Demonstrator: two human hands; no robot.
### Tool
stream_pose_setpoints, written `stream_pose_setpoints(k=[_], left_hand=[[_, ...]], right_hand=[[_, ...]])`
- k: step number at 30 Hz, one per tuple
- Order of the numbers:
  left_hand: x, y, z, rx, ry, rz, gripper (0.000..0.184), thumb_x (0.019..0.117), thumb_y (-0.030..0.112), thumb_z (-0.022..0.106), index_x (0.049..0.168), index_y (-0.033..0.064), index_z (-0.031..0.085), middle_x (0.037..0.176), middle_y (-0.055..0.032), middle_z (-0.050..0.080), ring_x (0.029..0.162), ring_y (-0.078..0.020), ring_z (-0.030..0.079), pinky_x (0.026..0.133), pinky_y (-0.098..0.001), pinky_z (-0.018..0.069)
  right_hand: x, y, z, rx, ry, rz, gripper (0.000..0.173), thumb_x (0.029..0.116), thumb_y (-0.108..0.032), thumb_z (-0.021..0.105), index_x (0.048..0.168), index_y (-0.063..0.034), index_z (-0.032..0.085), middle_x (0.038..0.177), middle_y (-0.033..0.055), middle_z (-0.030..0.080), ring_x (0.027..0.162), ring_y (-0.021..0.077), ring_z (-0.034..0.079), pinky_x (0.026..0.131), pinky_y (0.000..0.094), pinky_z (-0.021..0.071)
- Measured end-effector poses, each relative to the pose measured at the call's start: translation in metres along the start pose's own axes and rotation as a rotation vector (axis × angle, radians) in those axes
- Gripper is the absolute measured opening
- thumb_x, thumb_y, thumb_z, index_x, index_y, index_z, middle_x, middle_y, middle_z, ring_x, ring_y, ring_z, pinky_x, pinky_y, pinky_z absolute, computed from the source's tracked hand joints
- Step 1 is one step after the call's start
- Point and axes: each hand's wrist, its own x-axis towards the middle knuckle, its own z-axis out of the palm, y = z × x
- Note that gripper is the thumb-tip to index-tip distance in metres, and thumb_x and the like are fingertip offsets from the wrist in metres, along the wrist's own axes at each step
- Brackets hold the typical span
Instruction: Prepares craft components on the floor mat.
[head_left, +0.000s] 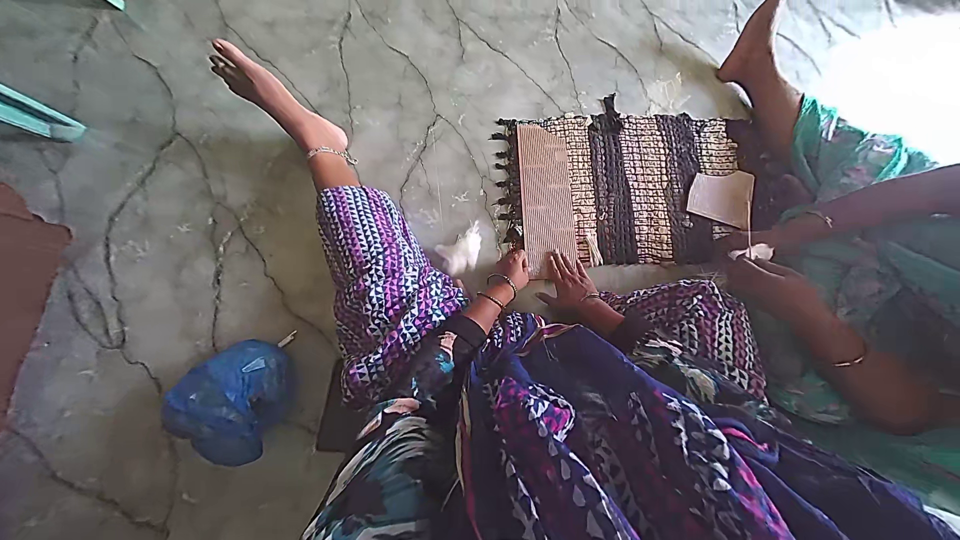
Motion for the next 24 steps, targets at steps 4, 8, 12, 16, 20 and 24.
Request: stream_pose_setpoints(k=[4, 8, 12, 16, 20, 24], left_hand=[[-0.003, -0.004, -0.004, 0.008, -0.015, 0.014, 0.027, 0.1053, 0.009, 0.054, 0.126, -0.0058, 0.063, 0.131, -0.0265, 0.064, 0.128, -0.0403, 0.059, 0.111, -0.0566, 0.0434], [-0.004, -0.003, -0.006, -0.011, 0.146, 0.028, 0.026, 0.1045, 0.008, 0.054, 0.125, -0.0046, 0.064, 0.129, -0.026, 0.066, 0.125, -0.0414, 0.062, 0.107, -0.058, 0.0469], [-0.001, -0.001, -0.011, 0.036, 0.117, -0.011, 0.03, 0.1082, 0.012, 0.048, 0.131, -0.0036, 0.061, 0.136, -0.0237, 0.063, 0.132, -0.0369, 0.058, 0.112, -0.0533, 0.0443], [-0.006, -0.003, -0.014, 0.084, 0.057, 0.006, 0.034, 0.1086, 0.014, 0.046, 0.134, -0.0035, 0.059, 0.139, -0.0236, 0.061, 0.134, -0.0353, 0.057, 0.113, -0.0508, 0.0427], [-0.007, 0.0, -0.013, 0.145, 0.013, 0.024, 0.034, 0.1083, 0.018, 0.048, 0.132, -0.0026, 0.061, 0.137, -0.0222, 0.063, 0.133, -0.0348, 0.058, 0.113, -0.051, 0.0431], [-0.012, 0.006, -0.012, 0.229, -0.022, 0.024, 0.034, 0.1086, 0.017, 0.047, 0.134, -0.0014, 0.061, 0.14, -0.0211, 0.061, 0.134, -0.0339, 0.057, 0.113, -0.0514, 0.043]], right_hand=[[-0.015, -0.009, -0.019, -0.034, -0.01, 0.023, 0.076, 0.1064, -0.056, 0.041, 0.158, -0.0008, 0.035, 0.166, 0.0193, 0.032, 0.158, 0.0335, 0.023, 0.128, 0.0585, 0.002], [0.001, -0.005, -0.024, 0.063, 0.247, 0.018, 0.075, 0.1079, -0.049, 0.043, 0.161, 0.0023, 0.025, 0.17, 0.0194, 0.022, 0.16, 0.03, 0.015, 0.129, 0.0539, 0.0065], [0.029, -0.005, -0.015, 0.039, 0.185, 0.022, 0.088, 0.1045, -0.058, 0.043, 0.163, 0.0017, 0.017, 0.172, 0.0196, 0.012, 0.161, 0.0303, 0.008, 0.129, 0.0537, 0.0058], [0.026, -0.01, 0.001, 0.05, 0.155, 0.028, 0.098, 0.1002, -0.062, 0.048, 0.164, 0.0019, 0.01, 0.172, 0.0207, 0.005, 0.161, 0.0324, 0.005, 0.128, 0.0536, 0.0072], [0.001, -0.006, 0.006, 0.041, 0.077, 0.015, 0.1, 0.0994, -0.062, 0.052, 0.164, 0.0013, 0.008, 0.173, 0.0201, 0.006, 0.161, 0.0338, 0.005, 0.128, 0.0562, 0.004], [-0.009, -0.011, 0.001, 0.004, 0.028, 0.031, 0.088, 0.1035, -0.06, 0.045, 0.163, 0.0001, 0.018, 0.172, 0.0196, 0.011, 0.16, 0.0342, 0.011, 0.127, 0.0585, 0.0]])
